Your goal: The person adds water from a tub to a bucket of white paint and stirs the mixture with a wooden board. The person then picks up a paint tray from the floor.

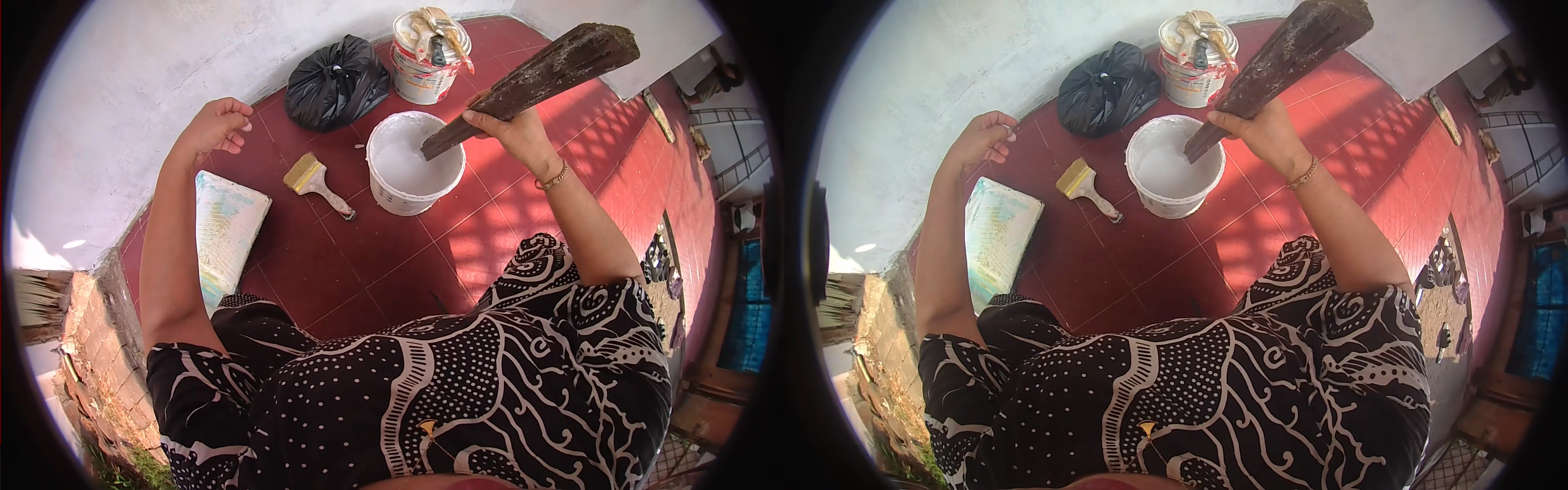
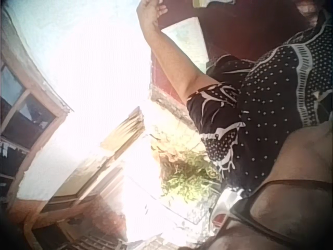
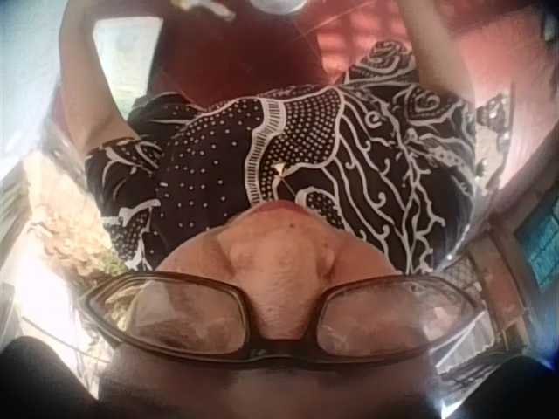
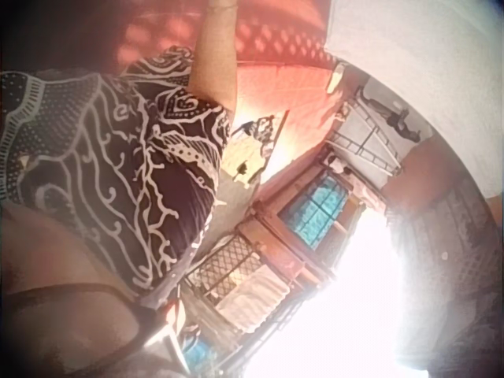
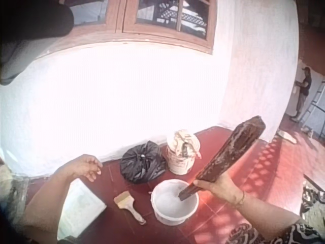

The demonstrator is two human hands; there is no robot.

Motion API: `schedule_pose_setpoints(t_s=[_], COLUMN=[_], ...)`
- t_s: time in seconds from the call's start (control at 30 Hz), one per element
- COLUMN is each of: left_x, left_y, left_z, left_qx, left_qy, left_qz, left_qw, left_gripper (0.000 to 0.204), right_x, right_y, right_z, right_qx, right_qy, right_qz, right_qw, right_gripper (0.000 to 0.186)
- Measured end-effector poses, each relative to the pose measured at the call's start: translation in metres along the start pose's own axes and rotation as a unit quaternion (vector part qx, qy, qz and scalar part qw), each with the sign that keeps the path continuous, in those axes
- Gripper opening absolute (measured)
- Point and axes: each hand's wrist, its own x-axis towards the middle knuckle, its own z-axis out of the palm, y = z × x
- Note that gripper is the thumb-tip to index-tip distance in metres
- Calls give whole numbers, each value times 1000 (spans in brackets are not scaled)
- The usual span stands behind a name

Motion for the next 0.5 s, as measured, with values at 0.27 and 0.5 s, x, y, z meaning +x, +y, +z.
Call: schedule_pose_setpoints(t_s=[0.27, 0.5], left_x=[3, 5], left_y=[-1, -6], left_z=[1, 0], left_qx=[-8, -8], left_qy=[-7, -10], left_qz=[11, 5], left_qw=[1000, 1000], left_gripper=[23, 22], right_x=[-11, -4], right_y=[-13, -3], right_z=[-2, -23], right_qx=[43, -25], right_qy=[-100, -8], right_qz=[25, 24], right_qw=[994, 999], right_gripper=[20, 15])
